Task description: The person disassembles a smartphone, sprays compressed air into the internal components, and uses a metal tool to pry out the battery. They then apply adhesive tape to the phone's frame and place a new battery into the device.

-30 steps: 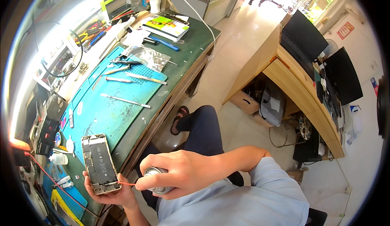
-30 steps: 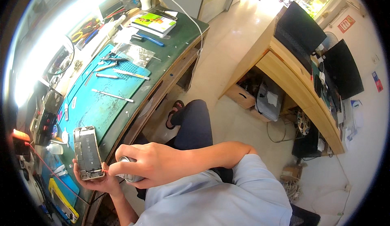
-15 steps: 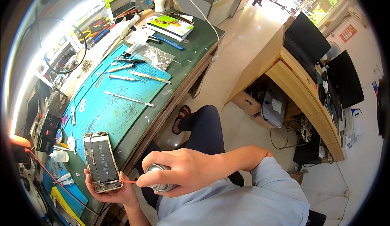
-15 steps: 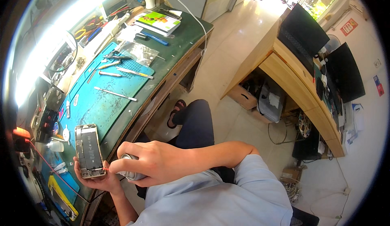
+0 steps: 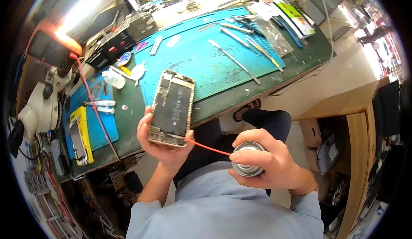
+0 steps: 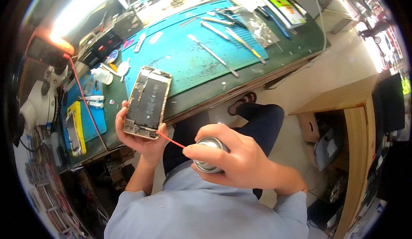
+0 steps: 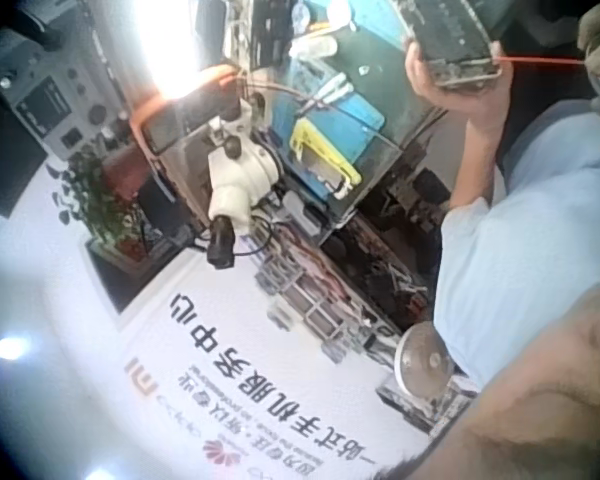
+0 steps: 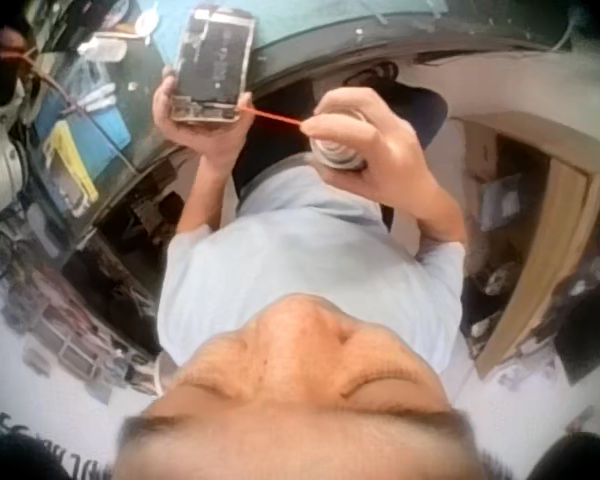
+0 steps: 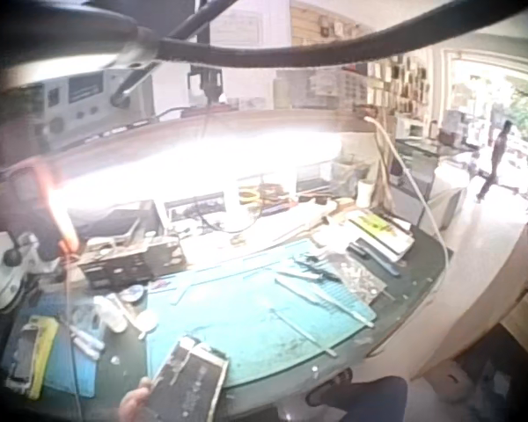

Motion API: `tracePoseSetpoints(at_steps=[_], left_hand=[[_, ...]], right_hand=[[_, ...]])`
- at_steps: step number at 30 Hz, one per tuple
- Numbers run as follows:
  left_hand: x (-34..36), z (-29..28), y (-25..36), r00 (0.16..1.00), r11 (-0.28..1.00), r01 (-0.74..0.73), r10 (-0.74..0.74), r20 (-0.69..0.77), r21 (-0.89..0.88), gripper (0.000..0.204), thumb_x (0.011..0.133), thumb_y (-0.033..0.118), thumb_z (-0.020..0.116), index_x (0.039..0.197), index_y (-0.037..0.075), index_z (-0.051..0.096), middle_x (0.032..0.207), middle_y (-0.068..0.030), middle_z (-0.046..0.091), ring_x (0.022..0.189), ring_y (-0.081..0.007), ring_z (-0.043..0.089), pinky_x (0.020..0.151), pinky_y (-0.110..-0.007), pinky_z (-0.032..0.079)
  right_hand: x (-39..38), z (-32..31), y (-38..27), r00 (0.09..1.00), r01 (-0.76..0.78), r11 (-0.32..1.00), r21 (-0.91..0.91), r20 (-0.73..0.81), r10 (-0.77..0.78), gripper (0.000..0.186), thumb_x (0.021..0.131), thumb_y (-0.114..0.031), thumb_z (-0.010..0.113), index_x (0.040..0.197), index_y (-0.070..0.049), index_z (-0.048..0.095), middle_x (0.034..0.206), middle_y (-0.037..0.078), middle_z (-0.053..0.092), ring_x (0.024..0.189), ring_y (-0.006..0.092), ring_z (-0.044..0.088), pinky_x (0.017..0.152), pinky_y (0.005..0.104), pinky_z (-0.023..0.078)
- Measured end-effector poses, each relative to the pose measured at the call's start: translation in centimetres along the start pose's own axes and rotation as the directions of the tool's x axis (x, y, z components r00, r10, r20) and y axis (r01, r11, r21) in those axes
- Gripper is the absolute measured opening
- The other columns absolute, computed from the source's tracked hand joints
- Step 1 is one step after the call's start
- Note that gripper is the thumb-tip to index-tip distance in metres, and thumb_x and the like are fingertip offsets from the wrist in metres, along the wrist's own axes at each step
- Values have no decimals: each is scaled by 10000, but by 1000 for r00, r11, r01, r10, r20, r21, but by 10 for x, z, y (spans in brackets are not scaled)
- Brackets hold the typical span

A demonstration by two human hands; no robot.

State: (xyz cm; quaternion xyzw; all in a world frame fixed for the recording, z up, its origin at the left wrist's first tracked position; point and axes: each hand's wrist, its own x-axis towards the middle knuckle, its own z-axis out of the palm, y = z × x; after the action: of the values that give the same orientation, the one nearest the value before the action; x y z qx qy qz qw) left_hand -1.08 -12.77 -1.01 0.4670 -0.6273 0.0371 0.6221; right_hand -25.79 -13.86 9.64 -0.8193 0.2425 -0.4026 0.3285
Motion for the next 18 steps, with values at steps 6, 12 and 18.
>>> tracePoseSetpoints(at_steps=[6, 12, 18], left_hand=[[0, -2, -1, 999, 997, -41, 40, 29, 61, 1024, 806, 306, 856, 1510, 50, 157, 1417, -189, 367, 1394, -390, 394, 1169, -501, 341], [1, -1, 0, 998, 998, -42, 40, 40, 49, 1026, 802, 284, 859, 1510, 49, 156, 1420, -189, 365, 1397, -392, 392, 1176, -504, 334], [3, 0, 0, 999, 998, 36, -36, -3, -59, 1005, 751, 140, 843, 1490, 21, 174, 1437, -205, 362, 1387, -394, 401, 1175, -517, 334]], right_hand=[[3, 1, -2, 1000, -2, 1000, 0, -9, 2, 573, 689, -44, 868, 1201, -167, 640, 1086, 108, 611, 770, 231, 676, 592, 315, 575], [1, 1, 0, 1000, 0, 1000, 7, -15, 1, 564, 676, -40, 870, 1185, -157, 658, 1083, 107, 615, 783, 225, 682, 596, 315, 581], [-1, 0, 3, 999, -5, 999, 39, -47, 7, 580, 655, -50, 887, 1173, -128, 638, 1087, 123, 618, 808, 231, 685, 605, 315, 582]])
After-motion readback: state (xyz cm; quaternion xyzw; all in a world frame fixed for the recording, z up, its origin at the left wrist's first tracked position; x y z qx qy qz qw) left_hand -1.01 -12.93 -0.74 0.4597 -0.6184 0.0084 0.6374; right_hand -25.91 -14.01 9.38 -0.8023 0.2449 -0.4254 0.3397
